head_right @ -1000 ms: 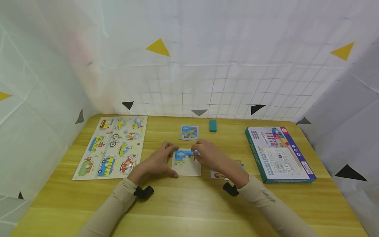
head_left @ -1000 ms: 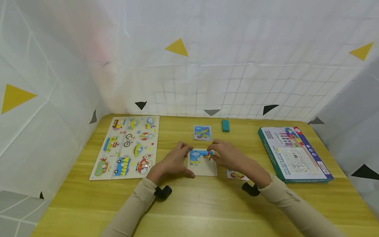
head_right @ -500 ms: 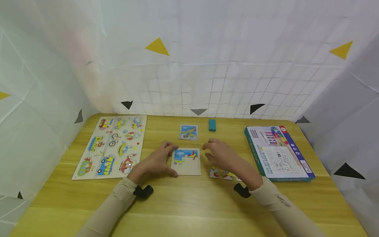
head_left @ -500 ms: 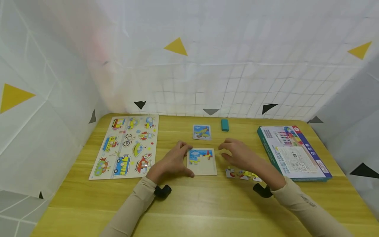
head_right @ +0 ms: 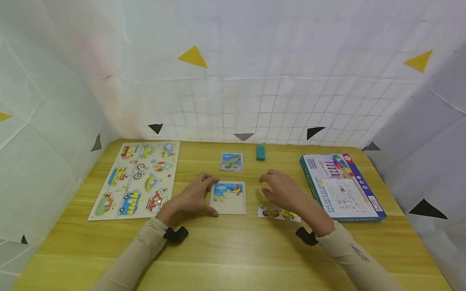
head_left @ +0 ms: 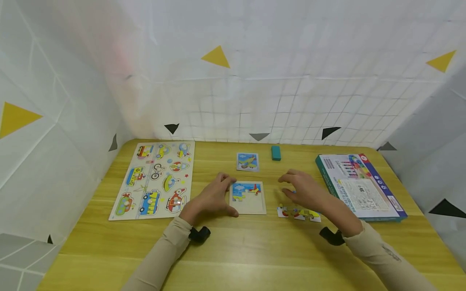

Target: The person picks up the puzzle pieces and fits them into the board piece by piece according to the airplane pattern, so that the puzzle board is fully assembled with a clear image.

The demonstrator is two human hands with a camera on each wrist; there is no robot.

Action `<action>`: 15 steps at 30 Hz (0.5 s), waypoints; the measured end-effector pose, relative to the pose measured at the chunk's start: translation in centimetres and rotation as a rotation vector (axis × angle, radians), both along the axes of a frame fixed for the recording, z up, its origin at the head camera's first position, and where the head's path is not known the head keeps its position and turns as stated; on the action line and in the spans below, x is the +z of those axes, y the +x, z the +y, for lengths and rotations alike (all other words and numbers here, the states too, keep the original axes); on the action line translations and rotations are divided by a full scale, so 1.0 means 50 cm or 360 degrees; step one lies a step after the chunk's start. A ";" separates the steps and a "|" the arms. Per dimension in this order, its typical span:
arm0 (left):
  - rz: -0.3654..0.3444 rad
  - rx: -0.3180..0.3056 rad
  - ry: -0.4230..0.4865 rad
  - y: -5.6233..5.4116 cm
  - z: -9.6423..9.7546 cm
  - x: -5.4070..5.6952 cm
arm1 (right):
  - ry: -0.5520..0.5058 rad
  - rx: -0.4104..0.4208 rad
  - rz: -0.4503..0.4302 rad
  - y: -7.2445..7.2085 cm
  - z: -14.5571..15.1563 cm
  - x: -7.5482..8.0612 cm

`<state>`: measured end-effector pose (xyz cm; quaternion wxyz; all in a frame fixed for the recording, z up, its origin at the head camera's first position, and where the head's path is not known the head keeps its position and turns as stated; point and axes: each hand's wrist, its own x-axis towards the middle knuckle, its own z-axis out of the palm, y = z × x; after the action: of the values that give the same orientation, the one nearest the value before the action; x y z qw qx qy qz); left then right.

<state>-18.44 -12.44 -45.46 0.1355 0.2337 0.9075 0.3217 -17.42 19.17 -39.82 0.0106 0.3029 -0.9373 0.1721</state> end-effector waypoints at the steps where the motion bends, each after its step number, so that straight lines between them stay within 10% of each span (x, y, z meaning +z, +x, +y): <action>1: 0.0005 -0.0003 0.0001 0.000 0.000 0.000 | 0.0007 0.0003 -0.0005 0.001 0.003 0.001; 15: 0.0011 -0.0001 -0.0010 0.000 0.000 -0.001 | 0.0133 -0.0071 -0.0096 0.011 0.034 -0.012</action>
<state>-18.43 -12.44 -45.50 0.1333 0.2347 0.9088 0.3181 -16.87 20.86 -40.40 -0.0264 0.2767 -0.9501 0.1416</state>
